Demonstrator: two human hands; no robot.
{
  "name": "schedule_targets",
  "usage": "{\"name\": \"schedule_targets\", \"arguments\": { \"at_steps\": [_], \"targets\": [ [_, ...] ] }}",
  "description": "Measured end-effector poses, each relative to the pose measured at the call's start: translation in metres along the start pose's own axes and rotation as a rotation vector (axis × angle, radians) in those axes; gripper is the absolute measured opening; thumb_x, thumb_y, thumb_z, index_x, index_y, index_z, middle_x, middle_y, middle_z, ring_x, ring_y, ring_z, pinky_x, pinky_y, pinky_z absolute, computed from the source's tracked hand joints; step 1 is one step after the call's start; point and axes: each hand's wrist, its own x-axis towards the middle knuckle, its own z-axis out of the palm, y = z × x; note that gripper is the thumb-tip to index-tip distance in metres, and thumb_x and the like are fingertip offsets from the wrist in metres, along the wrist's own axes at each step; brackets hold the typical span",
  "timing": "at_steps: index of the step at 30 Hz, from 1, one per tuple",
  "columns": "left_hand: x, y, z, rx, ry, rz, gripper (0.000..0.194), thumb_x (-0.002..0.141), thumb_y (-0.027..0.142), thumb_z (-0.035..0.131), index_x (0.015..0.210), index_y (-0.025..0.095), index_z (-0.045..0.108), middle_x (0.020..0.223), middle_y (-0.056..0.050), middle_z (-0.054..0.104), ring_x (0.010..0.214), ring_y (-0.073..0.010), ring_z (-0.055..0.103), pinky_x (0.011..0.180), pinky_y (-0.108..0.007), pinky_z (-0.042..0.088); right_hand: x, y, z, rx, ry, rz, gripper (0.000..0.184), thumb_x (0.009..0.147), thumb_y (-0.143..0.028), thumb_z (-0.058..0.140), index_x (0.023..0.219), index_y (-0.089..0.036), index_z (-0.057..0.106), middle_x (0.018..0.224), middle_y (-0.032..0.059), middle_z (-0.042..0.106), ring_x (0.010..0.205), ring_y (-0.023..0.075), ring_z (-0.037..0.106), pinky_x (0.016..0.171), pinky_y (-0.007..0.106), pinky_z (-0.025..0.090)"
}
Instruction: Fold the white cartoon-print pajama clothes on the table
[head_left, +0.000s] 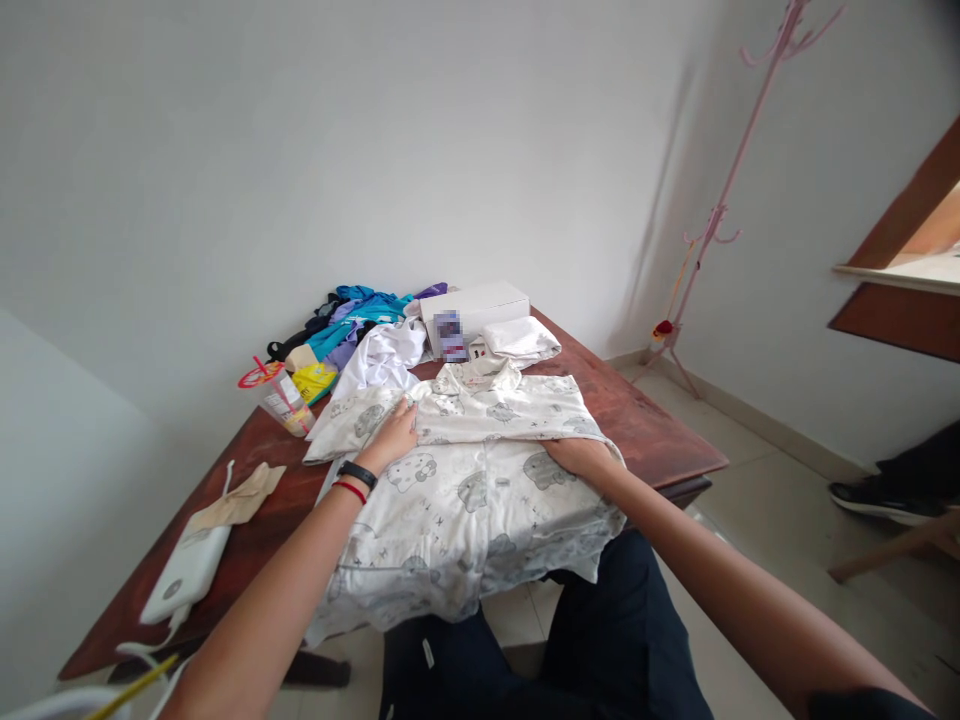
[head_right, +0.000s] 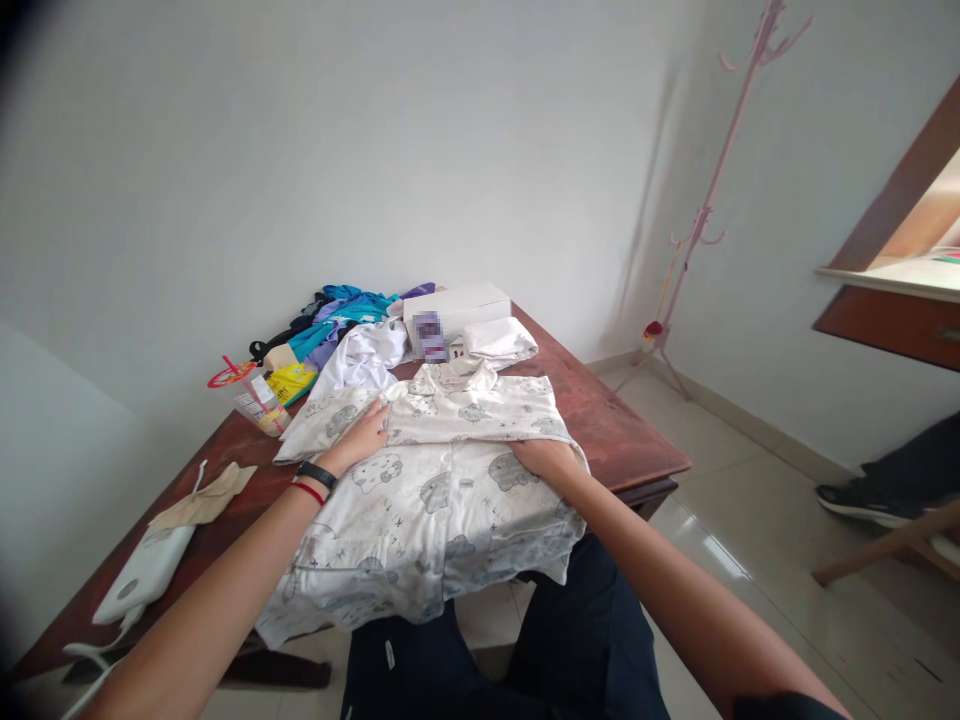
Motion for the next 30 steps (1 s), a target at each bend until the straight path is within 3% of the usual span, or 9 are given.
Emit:
{"name": "schedule_targets", "arguments": {
  "at_steps": [3, 7, 10, 13, 16, 18, 21, 25, 30],
  "targets": [
    [-0.003, 0.003, 0.001, 0.054, 0.002, -0.034, 0.070, 0.085, 0.016, 0.055, 0.154, 0.017, 0.046, 0.170, -0.015, 0.021, 0.153, -0.0356, 0.029, 0.124, -0.049, 0.025, -0.003, -0.005, -0.006, -0.007, -0.063, 0.025, 0.057, 0.103, -0.043, 0.033, 0.156, -0.026, 0.047, 0.154, 0.0034, 0.054, 0.149, 0.0276, 0.042, 0.128, 0.044, 0.025],
    [-0.008, 0.006, 0.004, 0.088, 0.009, -0.074, 0.065, 0.088, 0.017, 0.053, 0.153, 0.022, 0.049, 0.169, -0.014, 0.027, 0.153, -0.0416, 0.025, 0.120, -0.063, 0.023, -0.023, -0.015, -0.009, -0.061, -0.177, -0.057, 0.053, 0.105, -0.043, 0.034, 0.140, -0.018, 0.064, 0.135, 0.0148, 0.069, 0.135, 0.0332, 0.058, 0.121, 0.049, 0.035],
    [-0.012, 0.009, 0.005, 0.094, 0.026, -0.081, 0.064, 0.089, 0.016, 0.051, 0.153, 0.023, 0.049, 0.168, -0.015, 0.027, 0.154, -0.0438, 0.023, 0.117, -0.068, 0.023, -0.051, -0.025, -0.016, -0.015, -0.214, -0.209, 0.057, 0.101, -0.049, 0.047, 0.145, -0.015, 0.060, 0.143, 0.0193, 0.062, 0.137, 0.0380, 0.055, 0.118, 0.053, 0.039],
    [-0.018, 0.016, 0.000, 0.093, 0.066, -0.041, 0.060, 0.089, 0.015, 0.050, 0.149, 0.020, 0.054, 0.165, -0.017, 0.033, 0.152, -0.0401, 0.029, 0.119, -0.061, 0.026, -0.076, -0.032, -0.037, 0.100, -0.292, -0.355, 0.065, 0.093, -0.053, 0.062, 0.150, -0.022, 0.056, 0.160, 0.0119, 0.045, 0.147, 0.0378, 0.042, 0.121, 0.050, 0.037],
    [-0.029, 0.024, -0.009, 0.125, 0.173, 0.053, 0.051, 0.088, 0.012, 0.051, 0.137, 0.019, 0.066, 0.155, -0.015, 0.048, 0.142, -0.0352, 0.044, 0.118, -0.048, 0.034, -0.084, -0.031, -0.062, 0.224, -0.304, -0.341, 0.049, 0.099, -0.052, 0.053, 0.142, -0.031, 0.064, 0.147, 0.0035, 0.061, 0.135, 0.0317, 0.058, 0.113, 0.043, 0.047],
    [-0.039, 0.029, -0.016, 0.217, 0.289, 0.073, 0.047, 0.089, 0.013, 0.051, 0.131, 0.020, 0.069, 0.151, -0.015, 0.051, 0.137, -0.0361, 0.048, 0.116, -0.047, 0.037, -0.079, -0.023, -0.071, 0.238, -0.182, -0.280, 0.045, 0.103, -0.048, 0.045, 0.139, -0.031, 0.066, 0.140, 0.0032, 0.067, 0.129, 0.0299, 0.063, 0.111, 0.043, 0.050],
    [-0.054, 0.030, -0.025, 0.373, 0.395, -0.028, 0.052, 0.089, 0.017, 0.053, 0.141, 0.019, 0.060, 0.152, -0.019, 0.047, 0.134, -0.0412, 0.047, 0.110, -0.054, 0.040, -0.069, -0.003, -0.063, 0.162, -0.001, -0.249, 0.046, 0.103, -0.042, 0.046, 0.140, -0.024, 0.065, 0.149, 0.0073, 0.059, 0.142, 0.0320, 0.050, 0.119, 0.048, 0.041],
    [-0.066, 0.021, -0.035, 0.413, 0.236, -0.241, 0.063, 0.088, 0.023, 0.056, 0.148, 0.010, 0.047, 0.135, -0.027, 0.056, 0.121, -0.0450, 0.056, 0.096, -0.056, 0.048, -0.065, 0.024, -0.033, 0.086, -0.043, -0.277, 0.052, 0.099, -0.038, 0.052, 0.146, -0.016, 0.059, 0.157, 0.0147, 0.048, 0.148, 0.0354, 0.041, 0.122, 0.054, 0.037],
    [-0.064, 0.004, -0.047, 0.334, 0.115, -0.274, 0.061, 0.088, 0.024, 0.053, 0.146, 0.009, 0.046, 0.124, -0.027, 0.064, 0.113, -0.0435, 0.065, 0.090, -0.050, 0.052, -0.072, 0.034, -0.016, 0.091, -0.005, -0.320, 0.051, 0.102, -0.038, 0.049, 0.150, -0.019, 0.055, 0.160, 0.0132, 0.044, 0.150, 0.0342, 0.039, 0.124, 0.057, 0.031]
  ]
}}
